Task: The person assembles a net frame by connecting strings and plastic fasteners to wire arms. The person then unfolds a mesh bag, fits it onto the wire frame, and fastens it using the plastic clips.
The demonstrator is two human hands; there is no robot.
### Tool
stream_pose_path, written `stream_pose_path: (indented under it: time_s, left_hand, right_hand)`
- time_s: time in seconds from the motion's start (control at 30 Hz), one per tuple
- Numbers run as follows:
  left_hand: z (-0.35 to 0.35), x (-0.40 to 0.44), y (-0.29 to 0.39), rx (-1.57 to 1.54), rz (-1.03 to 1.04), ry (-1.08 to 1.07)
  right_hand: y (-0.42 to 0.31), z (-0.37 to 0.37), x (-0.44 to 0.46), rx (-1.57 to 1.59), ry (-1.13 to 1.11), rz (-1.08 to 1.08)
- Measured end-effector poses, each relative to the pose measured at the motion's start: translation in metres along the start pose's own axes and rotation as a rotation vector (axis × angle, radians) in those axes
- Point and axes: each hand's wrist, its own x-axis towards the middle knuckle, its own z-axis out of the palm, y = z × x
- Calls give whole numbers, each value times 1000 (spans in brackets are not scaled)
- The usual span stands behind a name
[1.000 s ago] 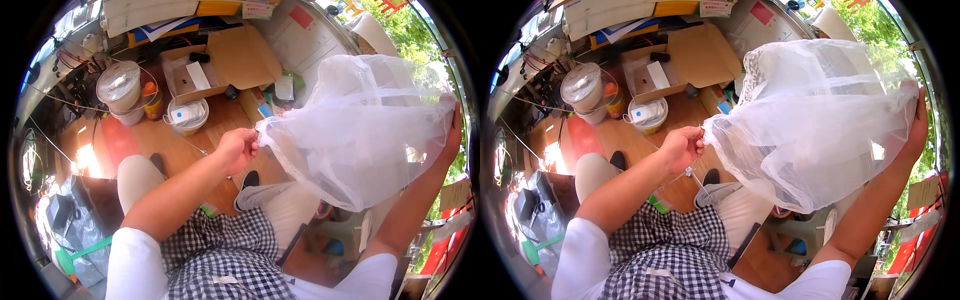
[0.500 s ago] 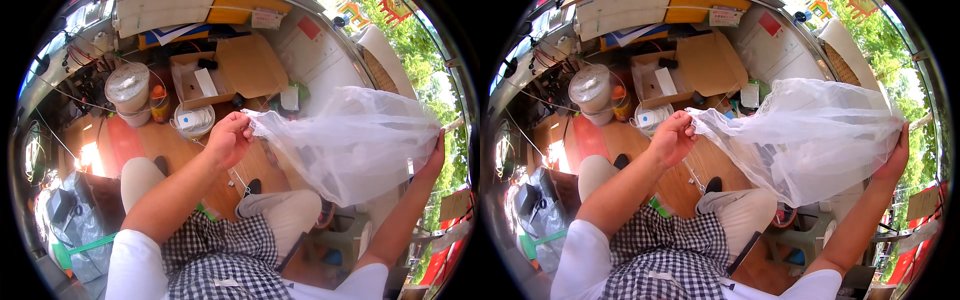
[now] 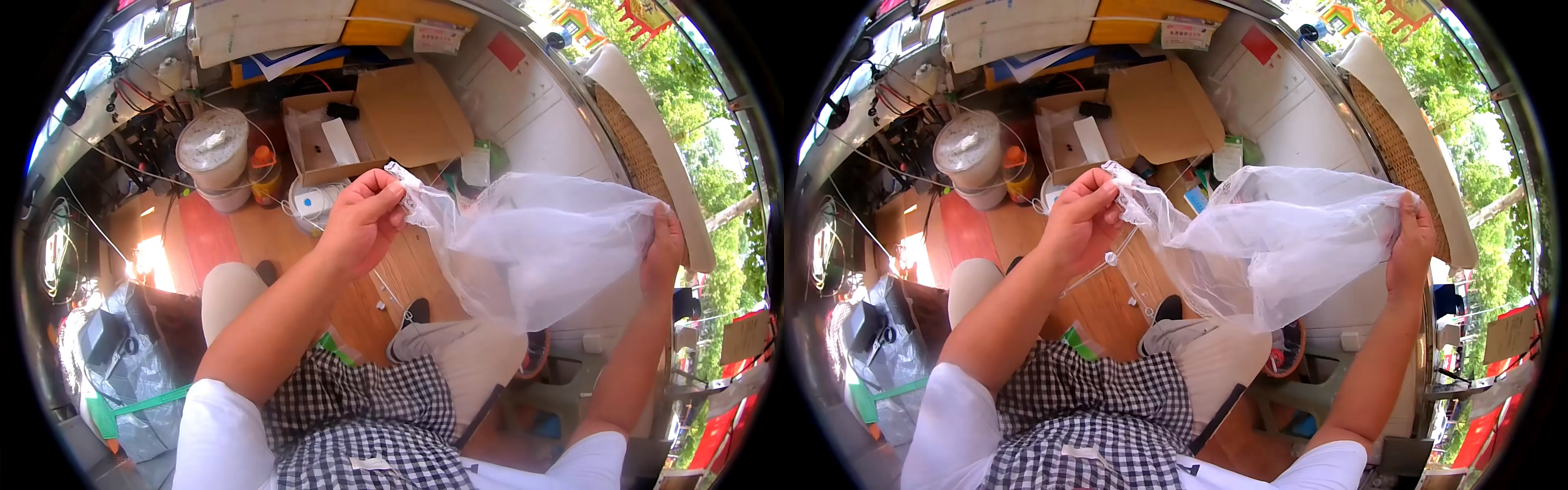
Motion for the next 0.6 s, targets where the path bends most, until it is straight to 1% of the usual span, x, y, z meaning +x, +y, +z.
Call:
stream_pose_path:
  time_s: [0.1, 0.13, 0.23, 0.37, 0.6]
  left_hand:
    - [0, 0, 5, 2, 25, -27]
    - [1, 0, 8, 11, 34, -22]
    - [3, -1, 13, 35, 50, -7]
    - [4, -2, 20, 37, 48, 19]
    - [3, -2, 28, -23, 50, -24]
  right_hand:
    - [7, 7, -7, -249, -102, 10]
    - [6, 24, -15, -270, -54, -16]
    - [11, 40, -24, -430, -69, 5]
    - [21, 67, -34, -549, -120, -51]
    - [50, 107, -48, -535, -206, 98]
